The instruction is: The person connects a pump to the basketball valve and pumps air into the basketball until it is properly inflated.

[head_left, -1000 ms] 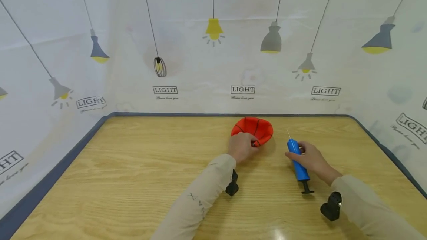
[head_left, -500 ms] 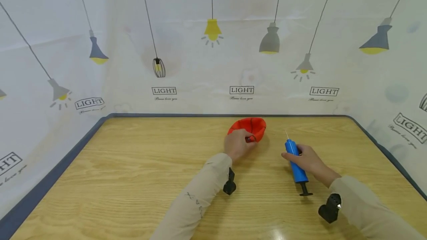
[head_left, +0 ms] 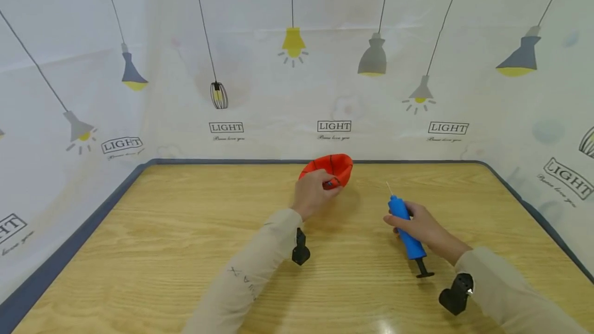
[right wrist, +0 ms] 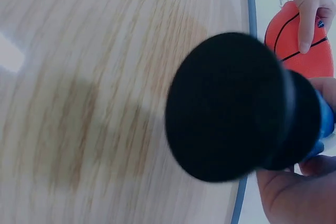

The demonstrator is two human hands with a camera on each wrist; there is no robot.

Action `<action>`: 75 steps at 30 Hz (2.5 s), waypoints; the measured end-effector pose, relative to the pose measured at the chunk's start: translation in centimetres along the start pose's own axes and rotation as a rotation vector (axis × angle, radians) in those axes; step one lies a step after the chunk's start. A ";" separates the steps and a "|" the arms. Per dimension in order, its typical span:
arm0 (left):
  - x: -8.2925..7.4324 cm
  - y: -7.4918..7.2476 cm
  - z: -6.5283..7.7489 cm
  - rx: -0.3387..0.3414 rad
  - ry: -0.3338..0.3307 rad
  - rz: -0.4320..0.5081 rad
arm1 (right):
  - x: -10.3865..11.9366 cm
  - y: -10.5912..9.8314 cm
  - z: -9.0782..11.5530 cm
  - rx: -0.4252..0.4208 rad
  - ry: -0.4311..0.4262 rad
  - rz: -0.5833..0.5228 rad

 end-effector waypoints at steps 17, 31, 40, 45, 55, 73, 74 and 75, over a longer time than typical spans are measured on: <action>-1.1 -2.7 2.5 -0.043 0.343 -0.211 | 2.5 1.8 0.4 0.067 -0.072 -0.090; -3.5 -2.4 3.9 -0.014 0.552 -0.384 | 5.3 5.1 2.4 0.295 -0.122 -0.202; -3.7 -2.8 4.1 -0.032 0.576 -0.452 | 5.8 6.0 3.3 0.360 -0.107 -0.199; -3.8 -2.9 4.3 -0.051 0.607 -0.461 | 6.3 6.0 3.5 0.364 -0.143 -0.195; -3.9 -2.9 4.5 -0.127 0.698 -0.518 | 6.6 6.1 3.4 0.359 -0.115 -0.220; -4.7 -3.1 5.1 -0.075 0.913 -0.684 | 7.0 6.2 3.0 0.422 -0.023 -0.260; -4.7 -3.0 5.1 -0.061 0.927 -0.688 | 7.1 6.2 3.1 0.417 -0.022 -0.244; -4.8 -3.1 5.2 -0.054 0.944 -0.694 | 7.1 6.3 3.1 0.416 -0.019 -0.237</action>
Point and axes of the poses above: each hand's wrist, its own z-axis away from the middle knuckle, its own y-axis out of the palm, x = y × z, the point moved 5 cm from there along -z, towards the middle knuckle, and after that the axes turned 5 degrees about z, right-handed, at the moved point
